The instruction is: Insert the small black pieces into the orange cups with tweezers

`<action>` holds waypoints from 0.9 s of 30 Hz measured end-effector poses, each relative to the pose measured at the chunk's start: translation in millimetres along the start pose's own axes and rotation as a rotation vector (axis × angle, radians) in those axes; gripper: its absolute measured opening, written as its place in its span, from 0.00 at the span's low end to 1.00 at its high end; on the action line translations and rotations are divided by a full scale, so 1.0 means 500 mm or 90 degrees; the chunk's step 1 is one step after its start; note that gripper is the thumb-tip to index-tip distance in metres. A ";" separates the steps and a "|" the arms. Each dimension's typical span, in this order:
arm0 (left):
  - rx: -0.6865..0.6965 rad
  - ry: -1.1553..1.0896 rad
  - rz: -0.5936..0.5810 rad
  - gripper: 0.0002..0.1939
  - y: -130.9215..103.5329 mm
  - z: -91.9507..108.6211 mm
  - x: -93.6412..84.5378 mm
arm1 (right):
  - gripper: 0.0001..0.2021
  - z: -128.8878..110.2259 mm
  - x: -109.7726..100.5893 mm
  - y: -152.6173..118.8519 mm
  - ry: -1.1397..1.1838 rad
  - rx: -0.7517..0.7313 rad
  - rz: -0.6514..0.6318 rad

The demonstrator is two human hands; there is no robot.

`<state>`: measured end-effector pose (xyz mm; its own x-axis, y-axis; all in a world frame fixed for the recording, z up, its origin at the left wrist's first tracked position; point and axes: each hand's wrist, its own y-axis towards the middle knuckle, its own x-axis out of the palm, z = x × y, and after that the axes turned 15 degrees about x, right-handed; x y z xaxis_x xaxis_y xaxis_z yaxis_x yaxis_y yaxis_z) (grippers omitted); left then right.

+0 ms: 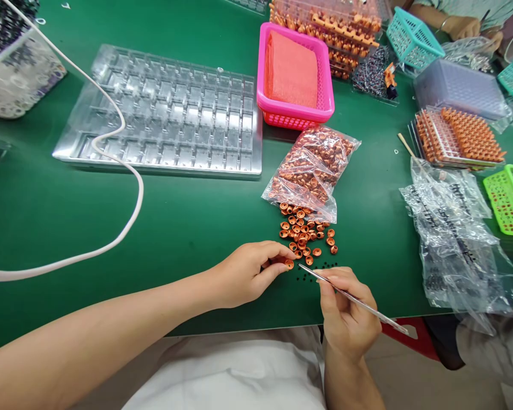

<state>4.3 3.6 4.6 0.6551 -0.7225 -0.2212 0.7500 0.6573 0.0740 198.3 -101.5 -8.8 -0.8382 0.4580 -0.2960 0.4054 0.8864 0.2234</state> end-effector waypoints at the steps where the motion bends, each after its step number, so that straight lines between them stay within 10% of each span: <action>1: 0.002 0.003 0.000 0.11 0.000 0.000 0.001 | 0.14 0.000 0.000 0.000 0.004 0.001 0.000; 27: 0.005 0.023 -0.008 0.12 -0.001 0.001 0.001 | 0.12 0.004 -0.001 -0.003 -0.015 -0.002 -0.001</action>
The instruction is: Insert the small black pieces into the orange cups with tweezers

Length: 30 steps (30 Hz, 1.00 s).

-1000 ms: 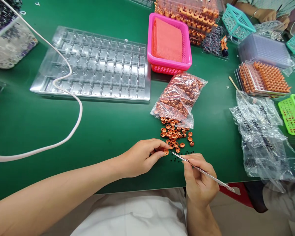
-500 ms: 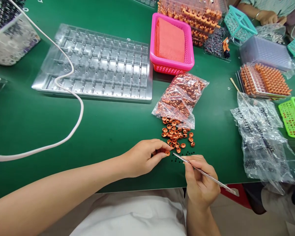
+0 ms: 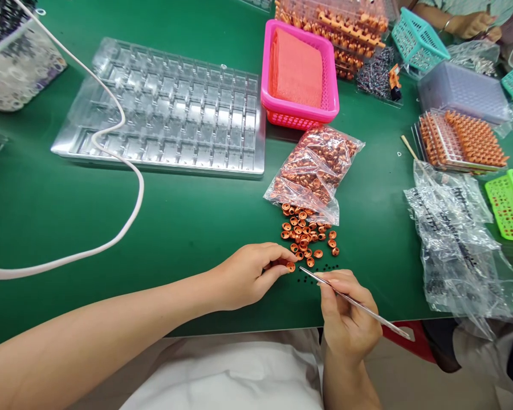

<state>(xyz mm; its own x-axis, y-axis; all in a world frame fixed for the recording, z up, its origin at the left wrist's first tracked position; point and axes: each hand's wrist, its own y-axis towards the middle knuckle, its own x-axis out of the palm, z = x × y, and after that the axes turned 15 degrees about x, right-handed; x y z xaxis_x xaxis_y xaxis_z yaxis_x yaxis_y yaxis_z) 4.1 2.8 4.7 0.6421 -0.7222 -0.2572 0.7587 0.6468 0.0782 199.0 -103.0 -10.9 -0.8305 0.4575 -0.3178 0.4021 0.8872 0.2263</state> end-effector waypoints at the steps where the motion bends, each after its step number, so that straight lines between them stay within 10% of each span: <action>1: -0.002 -0.001 0.000 0.12 0.000 0.000 0.000 | 0.12 -0.001 0.000 0.000 -0.001 0.002 -0.002; 30: 0.046 0.018 -0.001 0.11 -0.003 -0.005 0.006 | 0.15 0.002 -0.005 0.002 -0.018 -0.036 -0.034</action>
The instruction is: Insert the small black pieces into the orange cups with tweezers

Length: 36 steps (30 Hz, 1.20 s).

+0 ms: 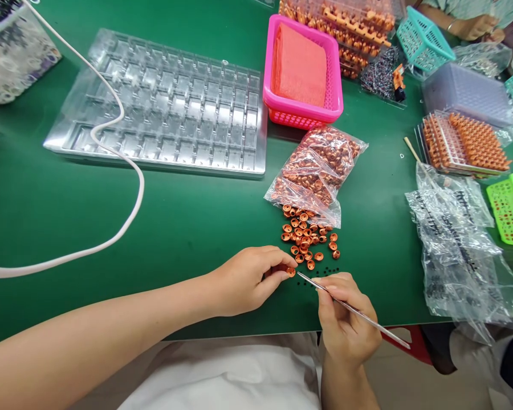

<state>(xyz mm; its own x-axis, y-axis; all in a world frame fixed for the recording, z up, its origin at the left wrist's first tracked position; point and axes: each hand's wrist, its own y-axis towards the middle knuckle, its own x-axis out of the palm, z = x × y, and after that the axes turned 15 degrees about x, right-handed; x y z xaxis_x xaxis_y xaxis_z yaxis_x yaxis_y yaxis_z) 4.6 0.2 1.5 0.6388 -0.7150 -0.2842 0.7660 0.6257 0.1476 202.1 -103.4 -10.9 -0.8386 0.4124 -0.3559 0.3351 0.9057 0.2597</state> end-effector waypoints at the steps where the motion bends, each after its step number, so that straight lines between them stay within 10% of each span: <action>1: 0.007 0.002 0.001 0.12 -0.001 -0.001 0.000 | 0.16 -0.001 -0.001 0.001 -0.002 -0.006 -0.016; 36: 0.033 0.016 0.002 0.10 0.000 -0.005 -0.001 | 0.11 -0.033 -0.018 0.037 -0.244 -0.203 -0.165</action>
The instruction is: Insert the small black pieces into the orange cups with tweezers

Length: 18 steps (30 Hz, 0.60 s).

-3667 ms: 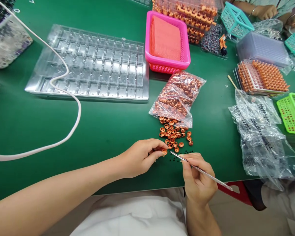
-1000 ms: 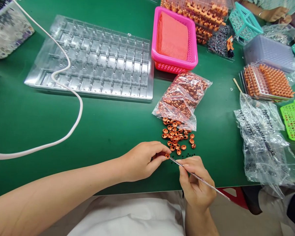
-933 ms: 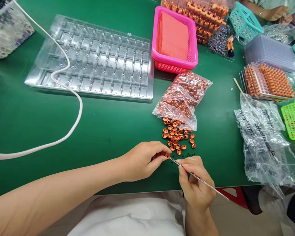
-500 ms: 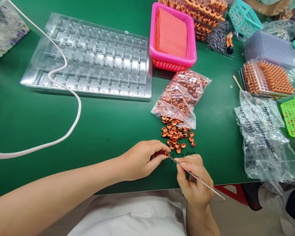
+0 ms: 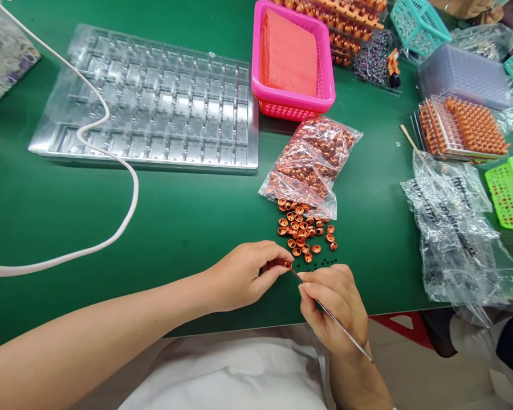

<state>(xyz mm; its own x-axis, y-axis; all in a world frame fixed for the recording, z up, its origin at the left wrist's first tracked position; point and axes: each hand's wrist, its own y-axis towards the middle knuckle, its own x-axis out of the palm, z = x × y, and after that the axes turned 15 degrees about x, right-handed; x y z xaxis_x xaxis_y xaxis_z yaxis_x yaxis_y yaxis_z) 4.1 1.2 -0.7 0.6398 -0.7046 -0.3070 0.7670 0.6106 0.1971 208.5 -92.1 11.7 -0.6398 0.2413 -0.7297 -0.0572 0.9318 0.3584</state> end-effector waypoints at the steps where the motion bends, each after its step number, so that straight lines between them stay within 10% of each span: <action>1: -0.001 0.001 0.000 0.09 -0.001 0.000 -0.001 | 0.11 -0.001 -0.001 0.002 -0.010 -0.005 0.000; 18: -0.010 -0.007 0.005 0.09 -0.002 0.003 -0.002 | 0.12 -0.002 -0.001 -0.003 0.003 0.005 0.016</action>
<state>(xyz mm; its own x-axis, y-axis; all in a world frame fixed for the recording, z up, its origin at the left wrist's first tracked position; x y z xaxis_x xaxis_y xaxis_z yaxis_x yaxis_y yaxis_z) 2.8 1.0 1.0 0.6464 -0.7035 -0.2953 0.7611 0.6218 0.1846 208.2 -93.7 12.1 -0.6443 0.2637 -0.7179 -0.0351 0.9275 0.3722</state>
